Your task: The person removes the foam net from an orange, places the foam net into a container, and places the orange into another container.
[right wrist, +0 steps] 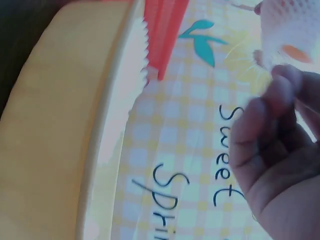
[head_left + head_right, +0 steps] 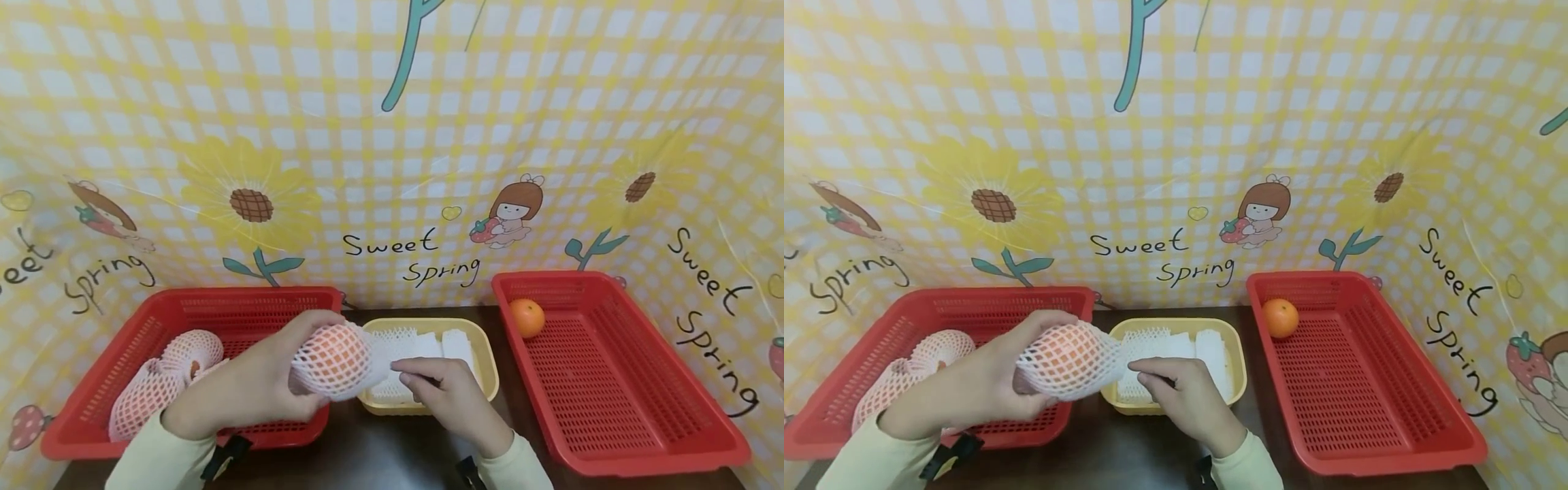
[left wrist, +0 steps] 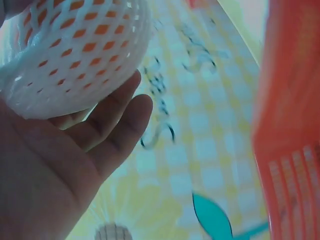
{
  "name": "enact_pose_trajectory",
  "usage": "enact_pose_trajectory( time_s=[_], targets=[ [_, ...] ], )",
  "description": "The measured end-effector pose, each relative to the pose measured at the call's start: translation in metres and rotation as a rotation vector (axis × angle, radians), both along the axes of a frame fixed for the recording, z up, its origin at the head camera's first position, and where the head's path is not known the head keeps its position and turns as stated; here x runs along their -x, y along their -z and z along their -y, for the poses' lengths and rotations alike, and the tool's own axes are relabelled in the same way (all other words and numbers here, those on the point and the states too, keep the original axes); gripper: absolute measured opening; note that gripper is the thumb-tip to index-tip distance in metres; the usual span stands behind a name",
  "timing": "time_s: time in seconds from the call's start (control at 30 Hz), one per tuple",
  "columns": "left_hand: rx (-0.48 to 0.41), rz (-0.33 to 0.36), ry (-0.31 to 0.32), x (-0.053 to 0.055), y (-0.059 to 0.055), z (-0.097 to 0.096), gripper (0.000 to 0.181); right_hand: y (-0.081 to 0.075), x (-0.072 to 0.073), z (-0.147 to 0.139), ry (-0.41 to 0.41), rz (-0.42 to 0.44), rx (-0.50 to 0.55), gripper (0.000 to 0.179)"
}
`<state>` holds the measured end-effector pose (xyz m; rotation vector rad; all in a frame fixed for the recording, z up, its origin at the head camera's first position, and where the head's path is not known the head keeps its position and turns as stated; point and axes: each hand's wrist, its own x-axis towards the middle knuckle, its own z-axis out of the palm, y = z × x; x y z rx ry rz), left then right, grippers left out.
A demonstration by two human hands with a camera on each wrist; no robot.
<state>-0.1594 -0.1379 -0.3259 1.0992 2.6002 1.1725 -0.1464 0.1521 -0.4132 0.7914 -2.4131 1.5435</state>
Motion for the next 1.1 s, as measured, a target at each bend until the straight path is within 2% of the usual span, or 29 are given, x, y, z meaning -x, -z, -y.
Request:
enact_pose_trajectory(
  time_s=[0.1,0.23,0.37,0.47,0.6,0.7,0.83,0.87,0.97,1.1],
  targets=[
    [-0.037,-0.054,0.082,-0.007,0.003,-0.009,0.092,-0.005,-0.005,0.002,-0.052,0.026,0.131,0.017],
    [-0.065,-0.051,0.126,-0.011,0.012,-0.016,0.091,-0.011,-0.011,0.001,-0.156,0.059,0.29,0.017],
    [-0.098,-0.037,0.142,-0.013,0.02,-0.018,0.092,-0.016,-0.014,0.0,-0.209,-0.073,0.374,0.023],
    [-0.133,-0.02,0.163,-0.012,0.025,-0.019,0.093,-0.019,-0.014,0.0,-0.23,-0.24,0.399,0.034],
    [-0.157,-0.019,0.183,-0.012,0.029,-0.021,0.093,-0.022,-0.015,0.0,-0.273,-0.359,0.438,0.048],
    [-0.159,-0.014,0.184,-0.014,0.03,-0.024,0.093,-0.021,-0.017,0.0,-0.313,-0.323,0.477,0.053],
    [-0.189,0.042,0.178,-0.016,0.03,-0.027,0.094,-0.02,-0.02,0.0,-0.35,-0.215,0.484,0.052],
    [-0.198,0.052,0.17,-0.016,0.03,-0.027,0.095,-0.019,-0.02,-0.001,-0.346,-0.199,0.465,0.051],
    [-0.229,0.066,0.163,-0.017,0.031,-0.028,0.098,-0.021,-0.024,-0.002,-0.309,-0.083,0.401,0.047],
    [-0.266,0.074,0.2,-0.018,0.034,-0.03,0.1,-0.025,-0.029,-0.005,-0.242,0.095,0.265,0.042]
  ],
)
